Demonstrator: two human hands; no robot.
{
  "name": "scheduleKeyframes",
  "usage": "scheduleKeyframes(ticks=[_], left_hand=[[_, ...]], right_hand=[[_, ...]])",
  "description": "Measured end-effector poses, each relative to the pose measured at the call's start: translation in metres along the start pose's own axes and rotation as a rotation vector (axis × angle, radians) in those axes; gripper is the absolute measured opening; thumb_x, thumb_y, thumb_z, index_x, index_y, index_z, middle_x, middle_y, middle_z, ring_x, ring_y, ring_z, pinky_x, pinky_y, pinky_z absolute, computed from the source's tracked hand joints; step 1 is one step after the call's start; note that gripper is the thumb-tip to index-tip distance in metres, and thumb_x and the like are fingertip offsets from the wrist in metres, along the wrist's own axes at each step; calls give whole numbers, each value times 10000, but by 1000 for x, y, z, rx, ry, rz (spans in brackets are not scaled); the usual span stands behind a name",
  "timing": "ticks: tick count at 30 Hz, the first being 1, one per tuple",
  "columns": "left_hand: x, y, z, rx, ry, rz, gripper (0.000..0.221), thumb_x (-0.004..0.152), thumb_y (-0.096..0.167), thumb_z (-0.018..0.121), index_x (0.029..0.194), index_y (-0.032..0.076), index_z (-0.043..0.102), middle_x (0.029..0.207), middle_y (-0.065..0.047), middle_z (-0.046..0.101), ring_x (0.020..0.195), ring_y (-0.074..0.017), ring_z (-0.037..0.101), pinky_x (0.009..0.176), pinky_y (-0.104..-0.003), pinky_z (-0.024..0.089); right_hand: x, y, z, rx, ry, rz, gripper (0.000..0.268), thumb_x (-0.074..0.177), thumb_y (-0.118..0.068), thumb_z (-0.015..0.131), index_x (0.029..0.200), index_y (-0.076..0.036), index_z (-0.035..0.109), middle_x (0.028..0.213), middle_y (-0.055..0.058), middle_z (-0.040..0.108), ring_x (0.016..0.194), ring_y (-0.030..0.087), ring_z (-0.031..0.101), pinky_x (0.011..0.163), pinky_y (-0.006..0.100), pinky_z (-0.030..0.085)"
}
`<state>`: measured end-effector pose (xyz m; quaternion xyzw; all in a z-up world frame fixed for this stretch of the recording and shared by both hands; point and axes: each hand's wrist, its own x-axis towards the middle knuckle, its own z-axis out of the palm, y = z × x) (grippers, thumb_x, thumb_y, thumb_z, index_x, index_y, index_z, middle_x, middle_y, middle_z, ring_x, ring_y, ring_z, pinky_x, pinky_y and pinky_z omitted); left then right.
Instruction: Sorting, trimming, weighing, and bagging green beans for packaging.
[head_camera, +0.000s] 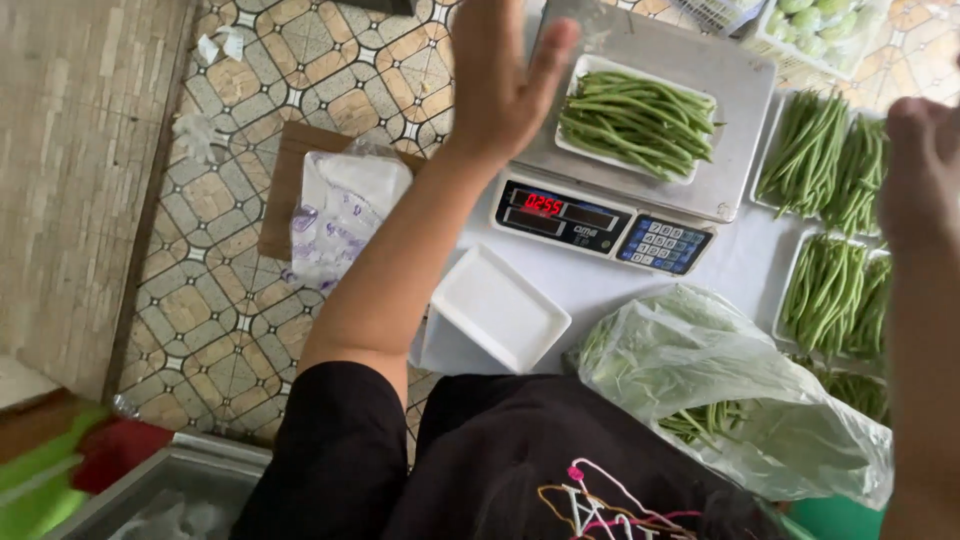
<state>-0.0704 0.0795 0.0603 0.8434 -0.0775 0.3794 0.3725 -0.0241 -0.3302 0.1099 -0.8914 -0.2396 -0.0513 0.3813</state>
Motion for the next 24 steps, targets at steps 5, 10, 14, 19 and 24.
scheduleKeyframes(ticks=[5,10,14,19,24], left_hand=[[-62,-13,-96,-60,166,-234,429,1148,354,401,1452,52,400,1450,-116,501,1383,-239,502,1240,-395,419],[-139,-23,-153,102,243,-378,448,1138,367,360,1367,-6,461,1354,-171,549,1271,-294,554,1097,-420,474],[-181,-19,-170,127,358,-528,394,1112,334,405,1308,9,510,1296,-170,563,1211,-303,553,1023,-445,459],[-193,-21,-171,103,377,-508,342,1115,285,411,1300,12,504,1269,-153,542,1049,-226,539,877,-333,465],[-184,-18,-170,130,386,-396,256,1110,192,416,1272,23,521,1184,-106,566,882,-164,532,787,-282,468]], right_hand=[[-46,114,-26,-173,81,289,470,1456,-401,452,1050,-169,397,912,-44,348,789,134,324,787,317,343],[-48,92,-29,-176,88,192,505,1365,-429,435,963,-143,326,896,3,335,795,159,304,815,326,324],[-53,111,-25,-137,65,150,668,1321,-676,415,936,-137,328,928,32,369,807,182,304,930,364,346],[-49,73,-15,-158,44,178,714,1337,-631,483,1220,74,505,1077,186,525,947,309,495,859,416,457],[-33,-2,-2,-212,45,81,878,1270,-602,517,1481,246,431,1247,393,566,1098,484,592,916,530,529]])
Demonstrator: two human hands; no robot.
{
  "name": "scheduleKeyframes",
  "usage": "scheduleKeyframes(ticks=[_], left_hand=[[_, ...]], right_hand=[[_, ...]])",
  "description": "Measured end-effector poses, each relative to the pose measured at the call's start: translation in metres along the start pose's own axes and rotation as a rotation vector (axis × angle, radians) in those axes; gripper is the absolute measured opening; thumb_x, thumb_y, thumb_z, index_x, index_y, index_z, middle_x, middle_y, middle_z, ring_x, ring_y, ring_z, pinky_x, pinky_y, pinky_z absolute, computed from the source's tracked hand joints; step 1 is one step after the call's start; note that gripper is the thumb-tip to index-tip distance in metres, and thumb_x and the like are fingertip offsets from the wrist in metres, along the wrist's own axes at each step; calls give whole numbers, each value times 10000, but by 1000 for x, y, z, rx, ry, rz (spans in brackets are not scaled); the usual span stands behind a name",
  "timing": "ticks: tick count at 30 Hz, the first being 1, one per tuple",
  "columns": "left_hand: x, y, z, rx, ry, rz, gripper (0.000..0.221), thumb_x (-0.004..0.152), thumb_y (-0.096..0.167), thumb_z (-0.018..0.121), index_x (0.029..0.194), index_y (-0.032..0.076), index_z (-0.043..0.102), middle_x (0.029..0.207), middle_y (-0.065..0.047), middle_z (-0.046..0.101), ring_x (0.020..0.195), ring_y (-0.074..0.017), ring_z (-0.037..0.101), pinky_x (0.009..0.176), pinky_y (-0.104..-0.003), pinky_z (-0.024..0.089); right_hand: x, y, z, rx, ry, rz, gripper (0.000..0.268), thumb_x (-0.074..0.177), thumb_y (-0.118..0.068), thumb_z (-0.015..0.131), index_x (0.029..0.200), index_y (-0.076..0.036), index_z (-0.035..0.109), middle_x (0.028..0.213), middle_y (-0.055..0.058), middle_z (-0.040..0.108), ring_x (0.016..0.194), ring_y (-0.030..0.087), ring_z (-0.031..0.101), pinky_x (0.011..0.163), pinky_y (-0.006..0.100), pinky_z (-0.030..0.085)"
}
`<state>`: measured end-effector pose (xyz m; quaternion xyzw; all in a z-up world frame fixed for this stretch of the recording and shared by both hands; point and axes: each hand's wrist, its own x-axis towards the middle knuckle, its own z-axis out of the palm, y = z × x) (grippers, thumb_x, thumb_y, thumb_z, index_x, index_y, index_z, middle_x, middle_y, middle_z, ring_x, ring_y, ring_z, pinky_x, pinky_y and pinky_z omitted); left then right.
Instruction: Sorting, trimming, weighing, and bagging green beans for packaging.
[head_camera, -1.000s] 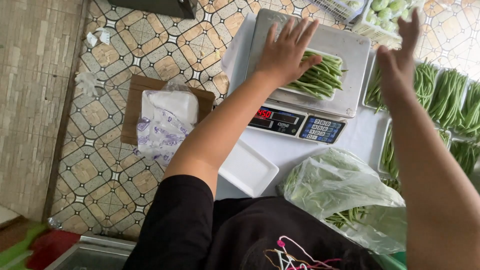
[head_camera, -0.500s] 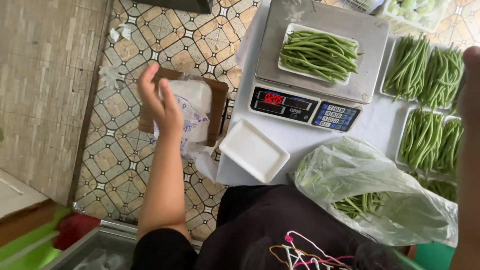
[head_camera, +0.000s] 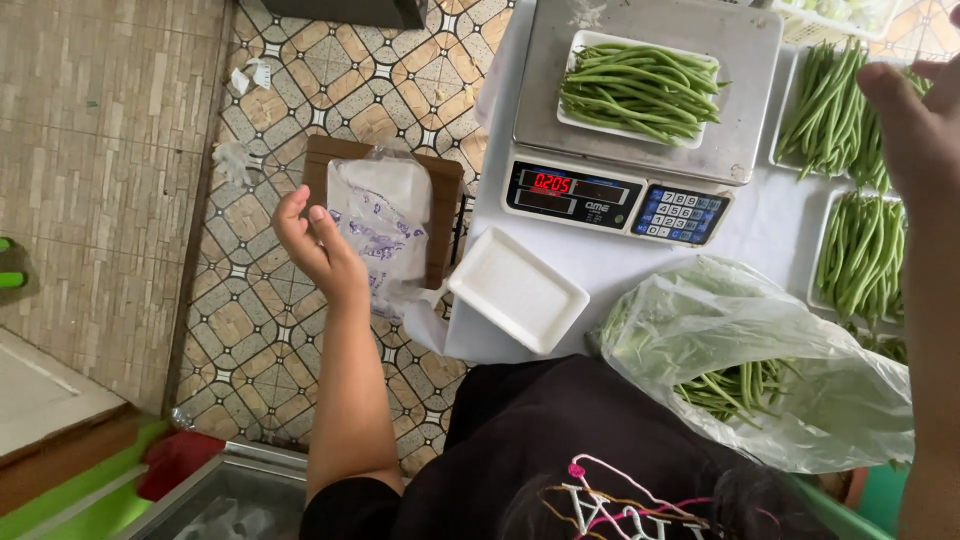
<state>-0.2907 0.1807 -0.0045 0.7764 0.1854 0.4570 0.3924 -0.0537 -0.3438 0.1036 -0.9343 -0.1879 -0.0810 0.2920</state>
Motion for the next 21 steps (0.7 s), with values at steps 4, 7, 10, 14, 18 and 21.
scheduleKeyframes(ticks=[4,7,10,14,18,21], left_hand=[[0,3,4,59,8,55,251,1102,191,451,1243,16,563,1176,-126,603,991,-237,609,835,-349,524],[-12,1,13,27,-47,-6,260,1105,204,444,1256,19,546,1195,-122,604,970,-217,598,840,-336,509],[-14,8,26,-24,-108,-38,261,1110,191,429,1274,12,524,1228,-129,579,1085,-231,579,966,-348,503],[-22,14,36,11,-172,58,282,1117,208,416,1272,-1,525,1198,-128,571,1125,-246,564,1012,-358,498],[-29,12,28,59,-237,72,260,1104,211,447,1242,29,571,1203,-129,580,1134,-287,557,1012,-406,465],[-34,6,28,40,-233,32,246,1103,203,448,1242,38,567,1190,-117,576,1124,-269,559,1012,-396,475]], right_hand=[[23,-26,25,-113,-55,59,825,1088,-235,811,1550,61,194,1493,375,341,1297,512,431,1072,582,404],[29,-57,61,-386,-212,136,1046,911,-285,887,1579,-19,127,1534,292,283,1396,437,280,1170,570,311],[28,-68,102,-483,-427,173,1184,827,-571,736,1627,-126,-15,1663,179,67,1506,365,54,1228,590,176],[28,-63,139,-461,-554,144,1236,832,-603,693,1633,-214,-165,1708,153,-160,1533,337,-189,1241,640,-21],[34,-57,144,-470,-451,41,1165,827,-370,800,1654,-194,-1,1701,201,80,1536,396,-24,1203,678,114],[38,-51,145,-543,-438,-38,1162,803,-399,797,1658,-169,44,1677,213,178,1525,406,63,1171,666,189]])
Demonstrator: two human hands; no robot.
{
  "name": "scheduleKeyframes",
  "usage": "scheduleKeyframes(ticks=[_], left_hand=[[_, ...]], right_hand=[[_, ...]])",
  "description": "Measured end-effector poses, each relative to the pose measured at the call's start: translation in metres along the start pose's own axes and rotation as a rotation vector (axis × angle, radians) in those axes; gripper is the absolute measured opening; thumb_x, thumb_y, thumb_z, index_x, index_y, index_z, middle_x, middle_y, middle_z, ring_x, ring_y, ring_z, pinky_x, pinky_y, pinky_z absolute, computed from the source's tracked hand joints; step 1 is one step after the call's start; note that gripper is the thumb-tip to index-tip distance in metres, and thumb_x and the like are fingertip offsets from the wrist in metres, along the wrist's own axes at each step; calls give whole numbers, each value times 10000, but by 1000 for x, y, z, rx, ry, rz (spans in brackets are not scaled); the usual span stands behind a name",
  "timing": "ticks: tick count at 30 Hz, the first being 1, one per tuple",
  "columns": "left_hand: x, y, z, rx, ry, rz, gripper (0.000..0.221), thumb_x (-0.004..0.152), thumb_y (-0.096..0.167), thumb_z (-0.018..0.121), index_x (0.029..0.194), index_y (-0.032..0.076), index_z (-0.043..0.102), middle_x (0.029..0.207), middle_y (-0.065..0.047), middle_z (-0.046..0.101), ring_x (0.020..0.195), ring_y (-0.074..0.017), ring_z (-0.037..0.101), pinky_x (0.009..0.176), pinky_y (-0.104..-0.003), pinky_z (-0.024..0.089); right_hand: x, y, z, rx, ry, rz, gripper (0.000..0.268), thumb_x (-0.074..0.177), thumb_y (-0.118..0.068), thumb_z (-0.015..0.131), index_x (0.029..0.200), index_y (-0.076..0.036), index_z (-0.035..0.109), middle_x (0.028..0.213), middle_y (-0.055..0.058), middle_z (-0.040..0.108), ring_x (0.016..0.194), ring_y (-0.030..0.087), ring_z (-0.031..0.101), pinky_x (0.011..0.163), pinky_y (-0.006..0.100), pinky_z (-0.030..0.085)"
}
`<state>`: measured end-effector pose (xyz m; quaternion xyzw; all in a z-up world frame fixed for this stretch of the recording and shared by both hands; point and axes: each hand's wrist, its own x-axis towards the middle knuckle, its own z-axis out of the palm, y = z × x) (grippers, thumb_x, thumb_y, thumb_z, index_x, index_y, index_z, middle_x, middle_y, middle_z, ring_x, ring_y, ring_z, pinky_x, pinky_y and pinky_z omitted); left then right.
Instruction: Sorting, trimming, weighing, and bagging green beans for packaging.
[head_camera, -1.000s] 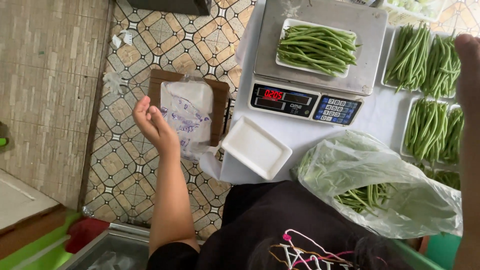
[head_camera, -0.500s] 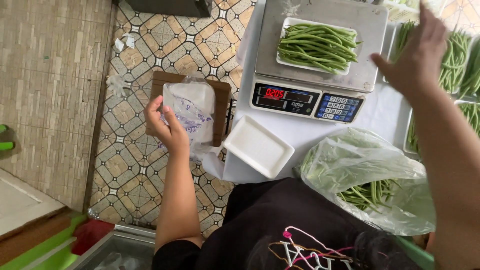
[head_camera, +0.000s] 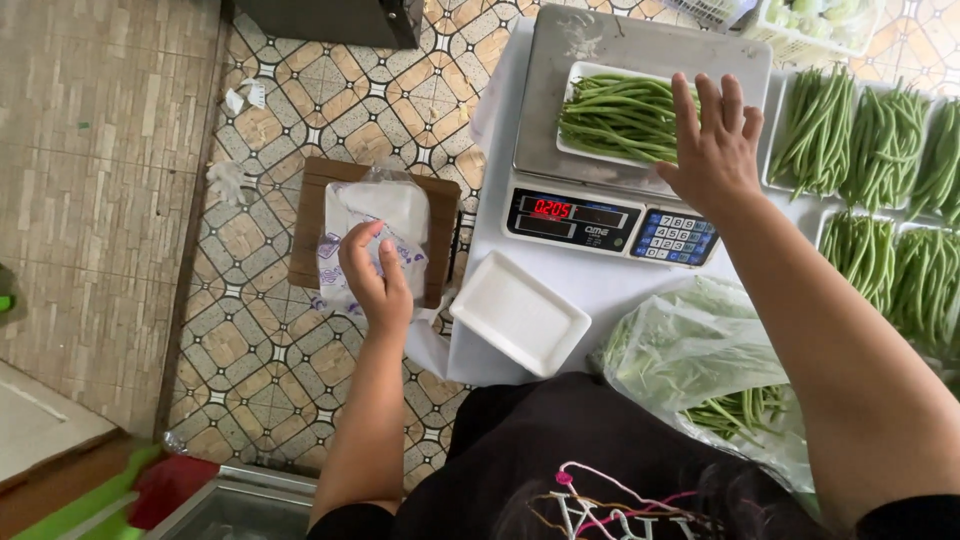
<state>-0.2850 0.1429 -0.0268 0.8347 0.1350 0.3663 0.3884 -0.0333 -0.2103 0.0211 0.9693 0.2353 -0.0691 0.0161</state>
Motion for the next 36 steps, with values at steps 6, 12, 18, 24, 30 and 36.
scheduleKeyframes(ticks=[6,12,18,24,30,36], left_hand=[[-5,-2,8,-15,11,-55,255,1109,233,443,1233,51,570,1192,-112,586,1132,-268,562,1003,-392,476],[-5,1,15,-42,-27,-42,249,1098,230,453,1216,49,578,1194,-110,593,1140,-274,569,1030,-399,469],[-7,1,17,-44,-41,-55,256,1099,245,450,1205,58,589,1189,-100,603,1143,-269,565,1023,-397,462],[-13,1,17,-70,-42,-92,234,1095,203,460,1224,51,582,1208,-110,581,1160,-265,553,1042,-397,471],[-22,-6,8,-113,-62,-85,230,1101,149,457,1264,23,559,1253,-135,525,1177,-264,561,1059,-393,499],[-38,-38,-3,-54,-72,-87,198,1088,110,462,1263,69,546,1186,-78,513,1131,-287,544,1038,-449,414]], right_hand=[[7,-1,-3,2,-15,14,1119,823,-377,788,1660,-144,82,1647,217,217,1508,414,104,1158,664,222],[8,6,-3,14,-47,36,1170,776,-470,803,1655,-186,86,1624,221,259,1488,419,131,1109,639,261],[28,24,-15,247,171,33,699,954,-313,780,1529,-92,450,1461,225,451,1304,404,356,1023,585,344],[45,-12,-47,194,-124,-46,1355,602,-543,862,1637,-179,67,1632,236,213,1469,445,155,1164,704,141],[64,-19,-20,-10,-292,-148,1557,531,-643,881,1638,-250,-141,1708,202,8,1548,415,18,1197,640,128],[59,-23,-23,-47,-196,-216,1511,525,-623,906,1694,-271,16,1469,183,500,1380,361,486,1079,582,363]])
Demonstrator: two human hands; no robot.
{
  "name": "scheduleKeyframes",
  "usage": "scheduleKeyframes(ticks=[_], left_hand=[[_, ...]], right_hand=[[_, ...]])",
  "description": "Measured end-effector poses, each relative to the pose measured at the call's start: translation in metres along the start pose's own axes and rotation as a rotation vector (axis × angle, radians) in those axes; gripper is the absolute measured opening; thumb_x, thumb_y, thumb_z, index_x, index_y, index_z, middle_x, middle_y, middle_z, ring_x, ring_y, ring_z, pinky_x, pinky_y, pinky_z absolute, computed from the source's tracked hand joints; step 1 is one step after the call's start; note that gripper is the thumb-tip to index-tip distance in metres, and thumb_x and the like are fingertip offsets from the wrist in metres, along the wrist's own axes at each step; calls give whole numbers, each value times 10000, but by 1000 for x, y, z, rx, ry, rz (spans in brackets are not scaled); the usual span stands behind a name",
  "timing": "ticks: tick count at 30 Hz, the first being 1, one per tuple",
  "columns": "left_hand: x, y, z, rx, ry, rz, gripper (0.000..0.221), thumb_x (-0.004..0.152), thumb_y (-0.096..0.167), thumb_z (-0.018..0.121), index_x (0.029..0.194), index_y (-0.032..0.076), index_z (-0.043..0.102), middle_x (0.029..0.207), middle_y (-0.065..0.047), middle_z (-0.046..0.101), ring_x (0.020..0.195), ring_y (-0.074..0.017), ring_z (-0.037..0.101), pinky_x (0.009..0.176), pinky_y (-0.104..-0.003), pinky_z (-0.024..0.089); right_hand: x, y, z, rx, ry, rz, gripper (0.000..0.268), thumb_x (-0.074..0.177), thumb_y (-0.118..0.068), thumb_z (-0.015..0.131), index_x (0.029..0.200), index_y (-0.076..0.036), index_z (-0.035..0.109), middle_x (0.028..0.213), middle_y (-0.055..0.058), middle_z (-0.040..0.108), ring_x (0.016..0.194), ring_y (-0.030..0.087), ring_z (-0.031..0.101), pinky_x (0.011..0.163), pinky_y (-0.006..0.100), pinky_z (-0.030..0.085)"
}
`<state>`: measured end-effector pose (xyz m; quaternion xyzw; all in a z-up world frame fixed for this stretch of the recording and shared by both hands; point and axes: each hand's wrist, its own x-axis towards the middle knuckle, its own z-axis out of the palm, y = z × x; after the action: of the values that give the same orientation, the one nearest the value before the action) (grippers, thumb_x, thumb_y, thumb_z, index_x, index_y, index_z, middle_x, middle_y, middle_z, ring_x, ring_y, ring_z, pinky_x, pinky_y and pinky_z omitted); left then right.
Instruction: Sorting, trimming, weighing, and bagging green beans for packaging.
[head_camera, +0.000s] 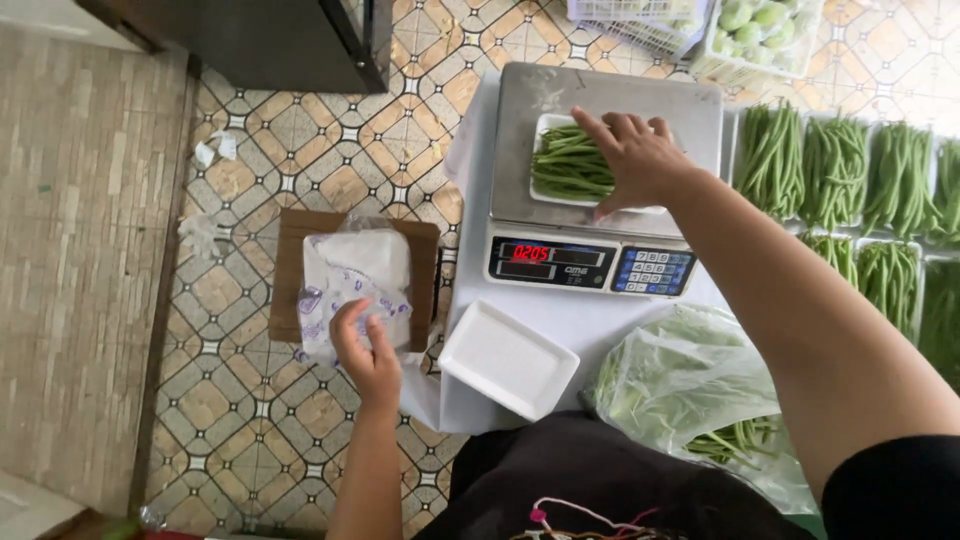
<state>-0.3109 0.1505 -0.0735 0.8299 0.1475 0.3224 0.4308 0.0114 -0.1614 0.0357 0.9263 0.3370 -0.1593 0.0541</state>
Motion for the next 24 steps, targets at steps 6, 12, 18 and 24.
scheduleKeyframes(ticks=[6,12,18,24], left_hand=[[-1,1,2,20,29,-1,211,1103,98,487,1253,-22,575,1199,-173,603,1121,-299,592,985,-402,514],[7,35,8,109,-72,-161,222,1085,10,488,1284,-50,567,1235,-194,567,1106,-306,567,944,-403,496],[4,81,33,87,-214,-9,259,1033,-5,475,1284,-67,485,1238,-180,545,1146,-271,551,997,-346,537],[-39,160,76,-420,-690,-139,537,979,507,469,1249,61,595,1170,-75,655,1033,-183,643,869,-315,467]], right_hand=[[11,13,5,156,-106,14,1536,539,-594,990,1657,-300,-22,1569,268,289,1422,439,323,1150,682,234],[9,16,14,123,-27,-30,1392,594,-573,939,1634,-352,41,1494,235,359,1347,425,390,1100,640,362],[-12,31,12,223,51,14,1481,513,-613,996,1624,-372,47,1495,227,372,1353,398,391,1110,650,346],[-100,61,-36,308,107,134,1283,626,-405,906,1622,-328,101,1509,225,351,1366,391,336,1076,645,374]])
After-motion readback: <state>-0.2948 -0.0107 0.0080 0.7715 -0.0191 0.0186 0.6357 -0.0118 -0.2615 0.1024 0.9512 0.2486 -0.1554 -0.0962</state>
